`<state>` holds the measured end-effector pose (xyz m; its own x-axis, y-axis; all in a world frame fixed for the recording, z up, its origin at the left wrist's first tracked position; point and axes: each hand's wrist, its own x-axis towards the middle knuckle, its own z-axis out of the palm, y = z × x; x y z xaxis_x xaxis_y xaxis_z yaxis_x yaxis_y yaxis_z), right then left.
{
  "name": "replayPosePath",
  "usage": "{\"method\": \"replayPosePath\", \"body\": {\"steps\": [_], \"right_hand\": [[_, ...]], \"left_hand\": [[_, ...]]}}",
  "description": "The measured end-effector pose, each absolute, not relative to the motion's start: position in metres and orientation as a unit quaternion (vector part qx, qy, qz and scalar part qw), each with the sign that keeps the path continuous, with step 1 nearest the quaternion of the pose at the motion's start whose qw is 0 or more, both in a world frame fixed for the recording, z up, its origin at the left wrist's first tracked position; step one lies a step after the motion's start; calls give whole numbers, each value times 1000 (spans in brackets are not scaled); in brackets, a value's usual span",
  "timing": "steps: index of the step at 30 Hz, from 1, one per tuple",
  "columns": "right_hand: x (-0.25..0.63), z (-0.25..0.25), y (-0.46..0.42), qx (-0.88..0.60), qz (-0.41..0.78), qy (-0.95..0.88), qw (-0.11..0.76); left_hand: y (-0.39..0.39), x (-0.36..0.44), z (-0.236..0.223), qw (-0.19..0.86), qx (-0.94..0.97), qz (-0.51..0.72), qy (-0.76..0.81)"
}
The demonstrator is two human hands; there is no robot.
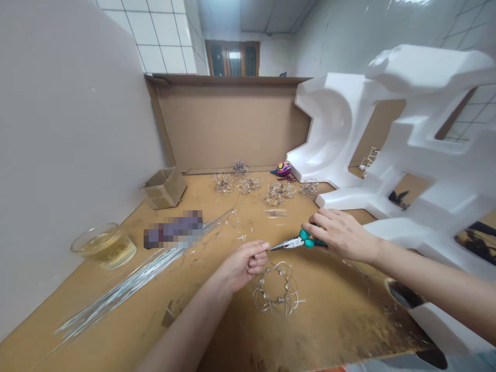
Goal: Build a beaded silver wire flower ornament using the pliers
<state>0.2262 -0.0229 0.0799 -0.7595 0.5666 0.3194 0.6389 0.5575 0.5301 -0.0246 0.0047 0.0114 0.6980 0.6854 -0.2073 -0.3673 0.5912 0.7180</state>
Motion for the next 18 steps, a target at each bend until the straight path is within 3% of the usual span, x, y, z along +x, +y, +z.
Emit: {"method": "replayPosePath", "body": {"steps": [7,14,18], "right_hand": [[225,84,-25,-348,-280,-894,36],[219,107,-25,-457,1,-889,-33],[217,115,-23,-478,59,-876,-42]], "left_hand": [[6,-23,5,825,382,330,253],[-4,-9,7,558,565,460,397],[-6,-8,12,563,569,432,415]]}}
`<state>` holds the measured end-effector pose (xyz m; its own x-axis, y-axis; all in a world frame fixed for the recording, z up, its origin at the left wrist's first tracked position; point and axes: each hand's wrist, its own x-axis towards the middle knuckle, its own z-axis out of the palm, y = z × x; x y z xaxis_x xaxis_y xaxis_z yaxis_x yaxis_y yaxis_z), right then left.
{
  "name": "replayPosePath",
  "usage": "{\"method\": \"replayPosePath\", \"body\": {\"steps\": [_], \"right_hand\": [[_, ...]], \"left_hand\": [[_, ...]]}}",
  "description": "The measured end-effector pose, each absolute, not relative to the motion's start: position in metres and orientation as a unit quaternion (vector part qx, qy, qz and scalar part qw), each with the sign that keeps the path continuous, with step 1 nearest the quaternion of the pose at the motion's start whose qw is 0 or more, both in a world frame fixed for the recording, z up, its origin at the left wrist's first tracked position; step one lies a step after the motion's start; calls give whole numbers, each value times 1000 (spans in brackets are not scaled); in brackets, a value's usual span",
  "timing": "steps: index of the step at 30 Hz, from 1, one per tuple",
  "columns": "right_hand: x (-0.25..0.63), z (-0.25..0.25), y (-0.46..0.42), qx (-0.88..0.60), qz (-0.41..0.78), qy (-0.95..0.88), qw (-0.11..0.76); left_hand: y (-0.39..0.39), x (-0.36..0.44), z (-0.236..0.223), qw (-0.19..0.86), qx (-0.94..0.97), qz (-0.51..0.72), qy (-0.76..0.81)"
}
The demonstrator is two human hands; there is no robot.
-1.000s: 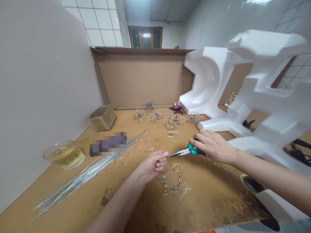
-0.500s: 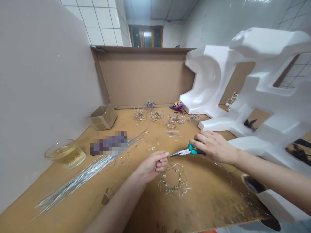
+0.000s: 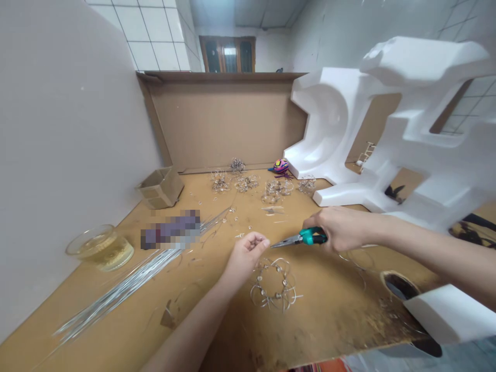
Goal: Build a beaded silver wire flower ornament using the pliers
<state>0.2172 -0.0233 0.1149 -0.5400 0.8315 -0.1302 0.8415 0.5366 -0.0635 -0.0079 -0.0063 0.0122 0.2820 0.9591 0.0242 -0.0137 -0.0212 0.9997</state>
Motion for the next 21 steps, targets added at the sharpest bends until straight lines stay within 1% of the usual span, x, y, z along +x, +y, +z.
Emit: {"method": "replayPosePath", "body": {"steps": [5,10,14,17,19,21], "right_hand": [[223,117,-23,486,-36,872,38],[231,122,-23,499,-50,862,68],[232,119,-26,499,-44,862,70],[232,112,-30,494,-9,868,52],[233,108,-32,486,36,872,32],[234,104,-34,477,91,874,8]], "left_hand": [[0,-18,18,609,566,399,386],[7,-28,18,585,612,376,376],[5,-27,16,563,649,351,372],[3,-23,18,526,665,358,390],[4,-22,17,510,665,365,405],[6,-20,12,525,649,360,416]]}}
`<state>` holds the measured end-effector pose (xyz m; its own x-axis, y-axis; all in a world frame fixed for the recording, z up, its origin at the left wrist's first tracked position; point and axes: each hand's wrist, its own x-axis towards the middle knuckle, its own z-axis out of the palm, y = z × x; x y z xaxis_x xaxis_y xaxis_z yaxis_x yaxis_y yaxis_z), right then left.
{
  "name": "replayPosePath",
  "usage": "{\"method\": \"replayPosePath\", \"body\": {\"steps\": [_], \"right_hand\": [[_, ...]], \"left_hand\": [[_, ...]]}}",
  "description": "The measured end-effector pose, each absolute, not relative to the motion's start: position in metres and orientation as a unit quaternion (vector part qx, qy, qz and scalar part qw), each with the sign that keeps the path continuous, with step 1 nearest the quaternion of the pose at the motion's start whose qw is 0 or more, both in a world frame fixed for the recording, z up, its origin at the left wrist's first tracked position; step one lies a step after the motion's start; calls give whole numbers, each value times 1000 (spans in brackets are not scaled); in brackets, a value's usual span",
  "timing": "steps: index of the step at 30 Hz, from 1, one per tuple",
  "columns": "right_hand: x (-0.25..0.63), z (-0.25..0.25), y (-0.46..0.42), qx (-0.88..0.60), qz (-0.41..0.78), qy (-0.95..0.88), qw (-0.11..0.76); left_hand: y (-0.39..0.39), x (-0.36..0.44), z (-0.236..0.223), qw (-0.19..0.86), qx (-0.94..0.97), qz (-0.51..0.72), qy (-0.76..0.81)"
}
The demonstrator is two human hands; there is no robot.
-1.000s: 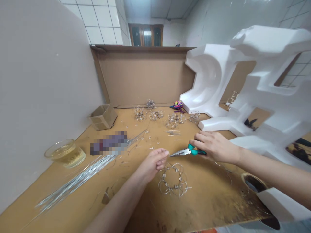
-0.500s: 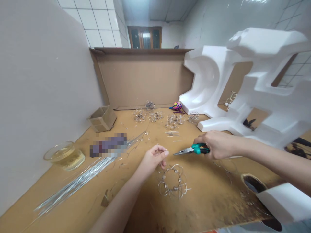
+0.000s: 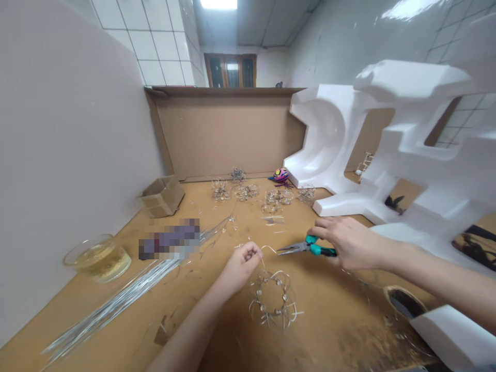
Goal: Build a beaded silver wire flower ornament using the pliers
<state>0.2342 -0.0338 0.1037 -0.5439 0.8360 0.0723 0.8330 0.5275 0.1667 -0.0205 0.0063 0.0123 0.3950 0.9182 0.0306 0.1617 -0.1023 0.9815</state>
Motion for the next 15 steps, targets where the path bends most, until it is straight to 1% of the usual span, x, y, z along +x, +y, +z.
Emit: {"method": "replayPosePath", "body": {"steps": [5,9,15], "right_hand": [[236,96,-36,426,199,882,-22],[229,89,-38,363,253,897,-19],[221,84,-35,328,307,893,-16]], "left_hand": [[12,-19,1,588,591,358,420],[9,-18,1,632,562,351,402],[8,-18,0,677,532,343,376]]}}
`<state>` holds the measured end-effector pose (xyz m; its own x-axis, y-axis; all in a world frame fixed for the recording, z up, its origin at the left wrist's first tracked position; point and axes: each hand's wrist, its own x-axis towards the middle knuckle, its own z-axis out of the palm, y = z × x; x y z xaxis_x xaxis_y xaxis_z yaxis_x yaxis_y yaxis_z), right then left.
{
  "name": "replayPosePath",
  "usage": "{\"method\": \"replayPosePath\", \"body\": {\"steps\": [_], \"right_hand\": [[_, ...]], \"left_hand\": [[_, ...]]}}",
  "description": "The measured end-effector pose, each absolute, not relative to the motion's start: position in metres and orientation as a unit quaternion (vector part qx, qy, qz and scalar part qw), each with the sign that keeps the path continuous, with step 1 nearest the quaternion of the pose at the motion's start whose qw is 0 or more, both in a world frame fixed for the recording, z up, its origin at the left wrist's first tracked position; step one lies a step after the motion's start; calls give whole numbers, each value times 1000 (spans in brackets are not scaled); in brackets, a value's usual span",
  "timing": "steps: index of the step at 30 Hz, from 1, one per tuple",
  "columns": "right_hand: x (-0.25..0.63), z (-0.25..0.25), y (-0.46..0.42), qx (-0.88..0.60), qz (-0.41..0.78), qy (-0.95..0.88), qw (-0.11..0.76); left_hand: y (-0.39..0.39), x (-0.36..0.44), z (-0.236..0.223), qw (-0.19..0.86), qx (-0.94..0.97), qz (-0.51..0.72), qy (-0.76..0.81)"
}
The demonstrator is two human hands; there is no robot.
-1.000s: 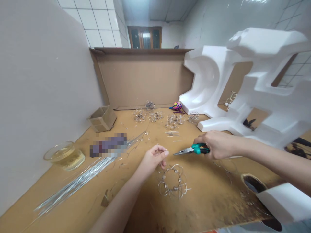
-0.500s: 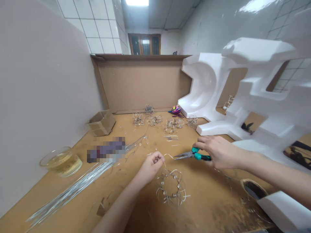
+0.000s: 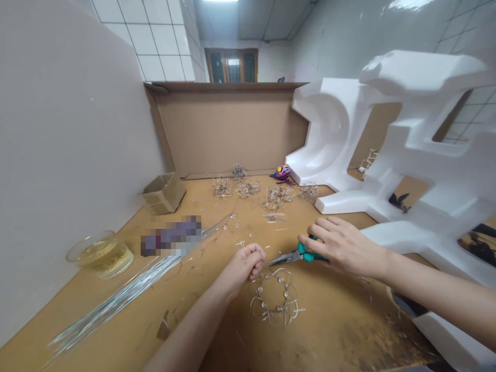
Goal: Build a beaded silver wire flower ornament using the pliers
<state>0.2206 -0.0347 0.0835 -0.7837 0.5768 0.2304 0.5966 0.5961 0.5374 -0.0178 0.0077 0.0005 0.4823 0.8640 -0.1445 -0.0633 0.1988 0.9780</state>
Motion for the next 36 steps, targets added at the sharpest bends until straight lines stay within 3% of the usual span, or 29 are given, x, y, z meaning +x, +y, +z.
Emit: {"method": "replayPosePath", "body": {"steps": [36], "right_hand": [[216,88,-33,-308,-308,-900,14]], "left_hand": [[5,-20,5,719,513,318,345]]}}
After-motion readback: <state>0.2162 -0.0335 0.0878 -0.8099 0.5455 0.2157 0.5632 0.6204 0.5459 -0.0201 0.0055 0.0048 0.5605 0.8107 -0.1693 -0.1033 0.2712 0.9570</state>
